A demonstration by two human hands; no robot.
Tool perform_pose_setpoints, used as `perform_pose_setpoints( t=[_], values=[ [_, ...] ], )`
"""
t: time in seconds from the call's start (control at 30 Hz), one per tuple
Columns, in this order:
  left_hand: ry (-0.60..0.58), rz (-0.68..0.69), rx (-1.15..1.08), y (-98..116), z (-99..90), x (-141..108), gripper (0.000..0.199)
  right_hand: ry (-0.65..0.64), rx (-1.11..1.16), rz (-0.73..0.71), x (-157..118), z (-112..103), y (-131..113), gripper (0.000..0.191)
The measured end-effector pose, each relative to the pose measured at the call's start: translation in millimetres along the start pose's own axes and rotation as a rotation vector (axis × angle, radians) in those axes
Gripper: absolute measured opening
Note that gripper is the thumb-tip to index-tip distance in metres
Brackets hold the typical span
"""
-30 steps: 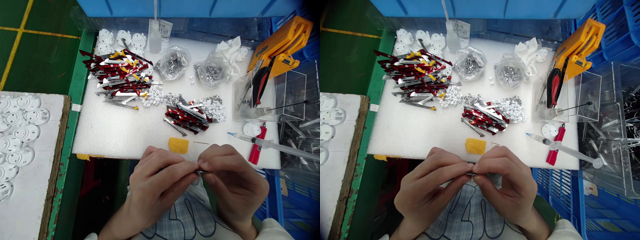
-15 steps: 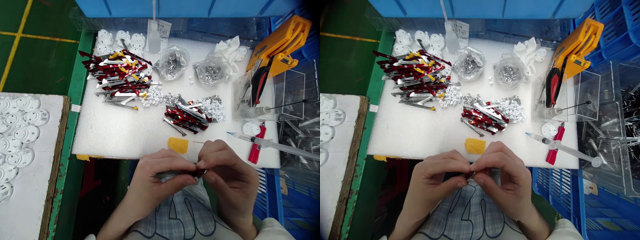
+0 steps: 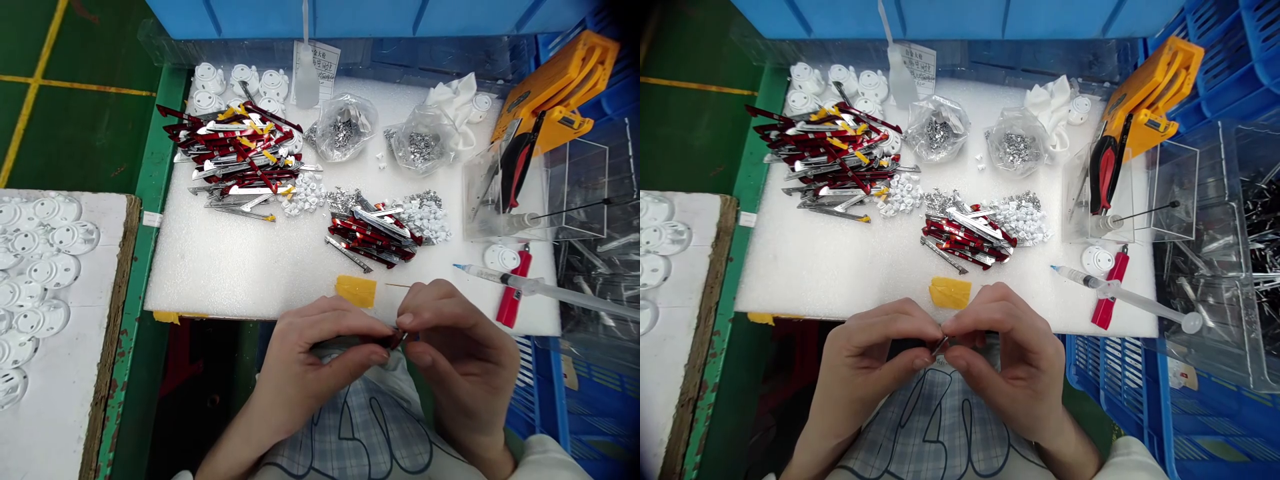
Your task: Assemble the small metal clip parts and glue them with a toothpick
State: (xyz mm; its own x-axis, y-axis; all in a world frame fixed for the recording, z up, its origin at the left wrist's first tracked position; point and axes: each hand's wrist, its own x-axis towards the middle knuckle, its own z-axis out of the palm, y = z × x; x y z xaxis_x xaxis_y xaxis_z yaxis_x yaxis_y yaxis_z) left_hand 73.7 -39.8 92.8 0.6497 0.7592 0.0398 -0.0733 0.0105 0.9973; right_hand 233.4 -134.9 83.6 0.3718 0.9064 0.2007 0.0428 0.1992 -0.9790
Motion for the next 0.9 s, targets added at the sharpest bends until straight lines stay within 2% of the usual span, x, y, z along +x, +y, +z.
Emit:
perform_pose_setpoints(
  t=[0.17,0.27,0.37,0.67,0.9],
  values=[
    [-0.026,-0.101,-0.080,-0.1,1.8,2.4,0.005,0.008,-0.020,-0.001,0.5,2.1,-0.7,0.014],
    [-0.029,-0.186,-0.080,0.4,2.2,3.9,0.013,0.053,-0.048,-0.032,0.9,3.0,-0.4,0.015],
    [-0.016,-0.207,-0.089,0.4,2.9,4.9,0.017,0.074,-0.073,-0.075,0.9,3.4,0.2,0.018],
    [0.098,-0.038,-0.002,-0.7,7.7,1.5,0.007,0.029,-0.115,-0.037,-0.5,2.8,0.2,0.016],
    [0.091,0.112,0.104,-4.2,9.5,-1.7,0.014,0.013,-0.151,-0.053,0.5,2.7,-0.2,0.018]
  ],
)
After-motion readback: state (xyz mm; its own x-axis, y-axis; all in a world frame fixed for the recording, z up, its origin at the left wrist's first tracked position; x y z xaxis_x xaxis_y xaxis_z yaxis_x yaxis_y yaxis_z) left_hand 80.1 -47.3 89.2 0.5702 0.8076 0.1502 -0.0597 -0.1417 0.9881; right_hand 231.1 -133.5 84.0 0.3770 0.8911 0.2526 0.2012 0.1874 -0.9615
